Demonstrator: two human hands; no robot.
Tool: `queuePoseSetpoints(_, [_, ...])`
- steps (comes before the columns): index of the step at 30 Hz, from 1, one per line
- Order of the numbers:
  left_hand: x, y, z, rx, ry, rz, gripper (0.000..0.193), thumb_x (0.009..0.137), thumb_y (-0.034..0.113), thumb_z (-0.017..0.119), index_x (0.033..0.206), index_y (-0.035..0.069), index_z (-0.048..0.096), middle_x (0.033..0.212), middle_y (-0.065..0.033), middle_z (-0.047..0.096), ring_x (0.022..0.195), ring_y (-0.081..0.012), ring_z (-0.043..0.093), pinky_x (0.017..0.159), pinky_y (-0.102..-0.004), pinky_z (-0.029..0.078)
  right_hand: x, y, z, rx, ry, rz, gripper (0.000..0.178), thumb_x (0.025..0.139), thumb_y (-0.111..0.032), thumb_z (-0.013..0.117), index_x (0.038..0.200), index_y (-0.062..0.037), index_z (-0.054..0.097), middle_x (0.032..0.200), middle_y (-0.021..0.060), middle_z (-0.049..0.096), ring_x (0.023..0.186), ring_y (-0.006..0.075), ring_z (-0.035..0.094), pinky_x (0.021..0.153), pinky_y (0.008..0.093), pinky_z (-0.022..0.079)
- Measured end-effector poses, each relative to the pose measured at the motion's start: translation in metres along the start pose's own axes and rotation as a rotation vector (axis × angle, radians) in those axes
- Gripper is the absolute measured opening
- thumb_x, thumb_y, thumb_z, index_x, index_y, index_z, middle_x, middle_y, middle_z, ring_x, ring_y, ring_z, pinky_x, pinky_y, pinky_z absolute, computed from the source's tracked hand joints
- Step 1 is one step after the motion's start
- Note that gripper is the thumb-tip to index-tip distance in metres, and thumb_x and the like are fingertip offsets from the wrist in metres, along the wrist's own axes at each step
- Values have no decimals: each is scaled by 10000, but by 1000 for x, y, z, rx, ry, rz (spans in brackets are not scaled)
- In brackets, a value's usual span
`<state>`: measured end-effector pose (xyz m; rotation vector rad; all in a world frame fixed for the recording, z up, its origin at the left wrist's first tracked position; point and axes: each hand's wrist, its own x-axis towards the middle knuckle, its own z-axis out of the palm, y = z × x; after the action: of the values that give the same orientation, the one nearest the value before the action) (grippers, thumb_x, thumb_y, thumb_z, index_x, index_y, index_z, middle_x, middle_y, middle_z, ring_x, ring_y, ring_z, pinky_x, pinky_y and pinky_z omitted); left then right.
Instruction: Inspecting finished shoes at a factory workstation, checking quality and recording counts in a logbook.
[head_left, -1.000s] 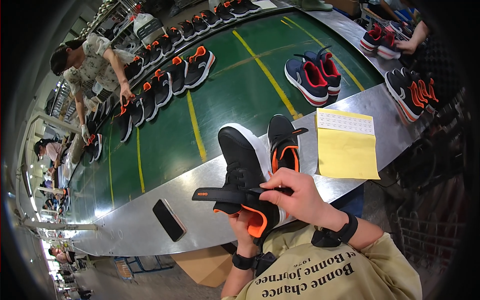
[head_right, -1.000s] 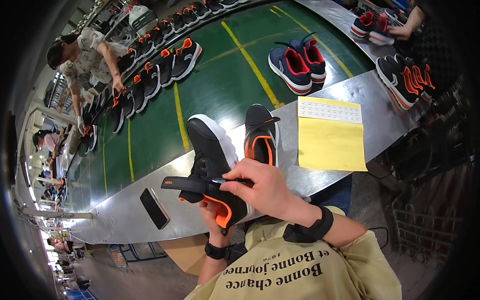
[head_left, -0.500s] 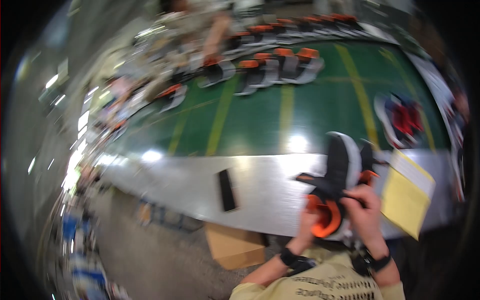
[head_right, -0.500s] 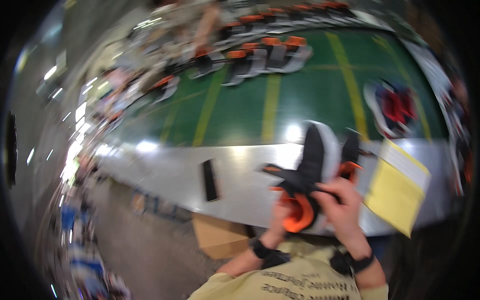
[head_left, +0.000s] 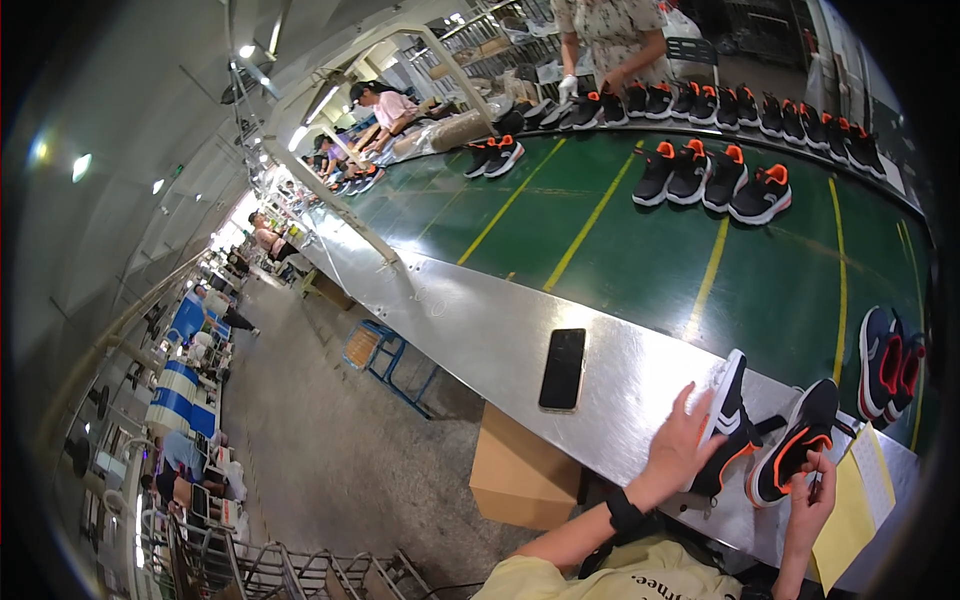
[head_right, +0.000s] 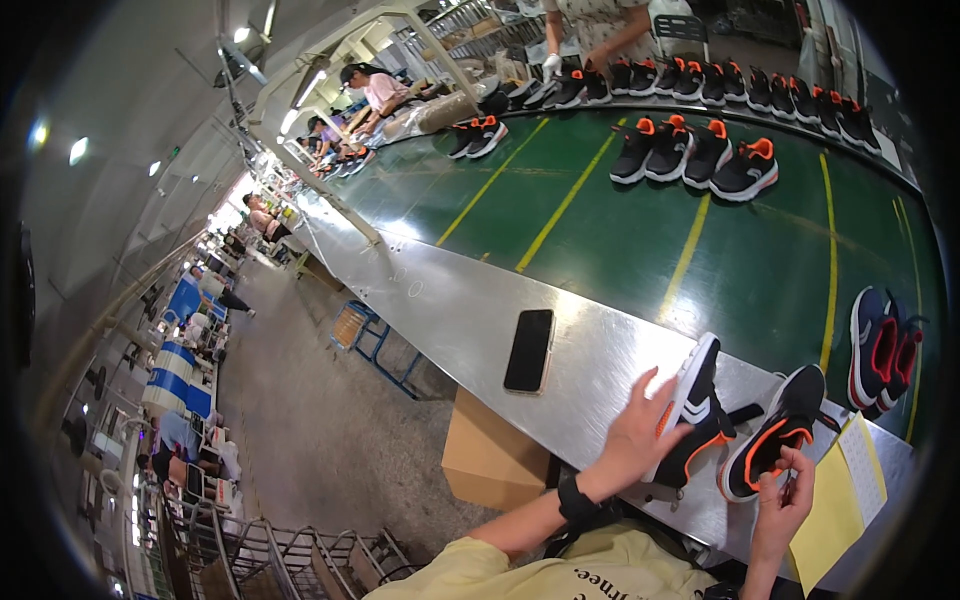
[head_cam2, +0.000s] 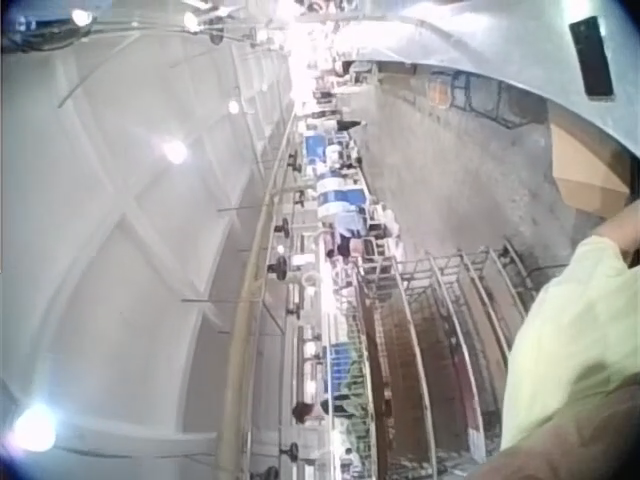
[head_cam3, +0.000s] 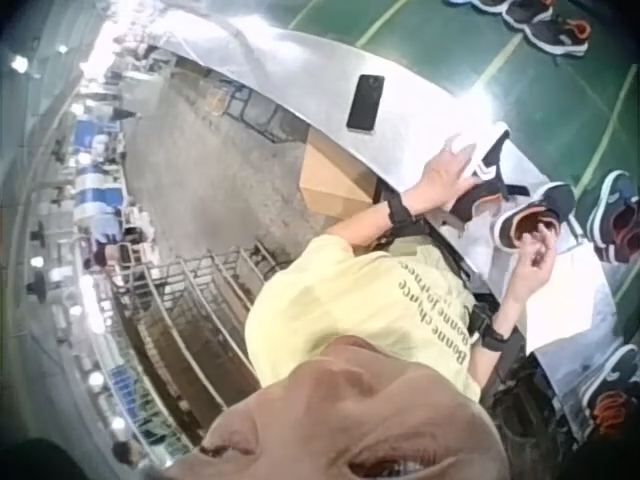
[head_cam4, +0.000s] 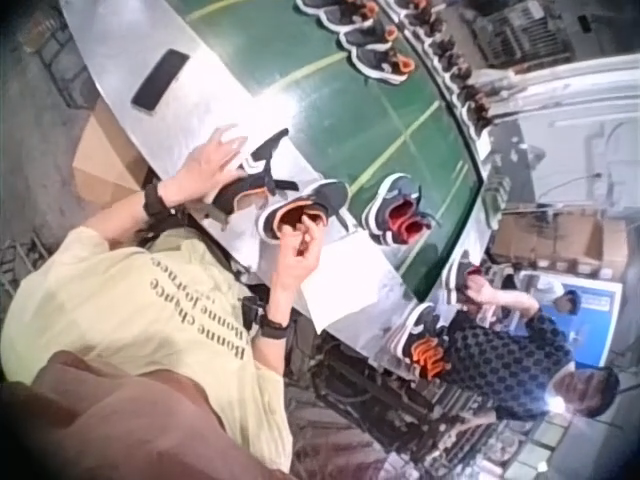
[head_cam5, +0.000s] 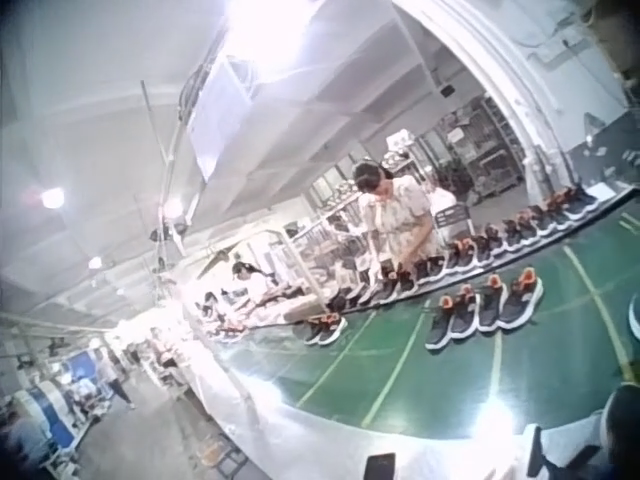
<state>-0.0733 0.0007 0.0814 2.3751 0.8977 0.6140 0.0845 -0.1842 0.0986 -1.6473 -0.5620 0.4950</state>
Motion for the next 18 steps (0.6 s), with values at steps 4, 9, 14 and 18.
queuePoseSetpoints(4, [7,-33,21,-367,-167,-270,732,787,369,684,1326,-11,367,1275,-214,459,1064,-304,544,921,-347,424,-11,4,4,-388,-53,-302,448,615,0,692,1040,-13,550,1046,115,559,962,263,554,821,326,430])
queuePoseSetpoints(9, [0,-34,38,-624,-126,-358,738,789,370,684,1348,3,373,1221,-184,515,1090,-230,517,948,-314,399,-9,30,0,-542,-123,-365,322,598,-7,702,819,-5,468,814,143,470,753,333,507,672,356,423])
queuePoseSetpoints(14, [-4,-49,47,-731,-35,-416,655,838,298,659,1347,4,371,1159,-154,554,1018,-196,571,887,-299,457,6,-22,-5,-811,-108,-414,225,571,8,638,762,-23,524,745,135,473,676,342,527,608,393,412])
queuePoseSetpoints(18, [1,-77,-17,-705,58,-333,306,910,174,577,1161,22,490,989,-64,610,864,-115,603,740,-267,507,9,-41,32,-965,-553,-545,205,599,8,608,782,-77,572,749,103,496,667,299,562,592,405,451])
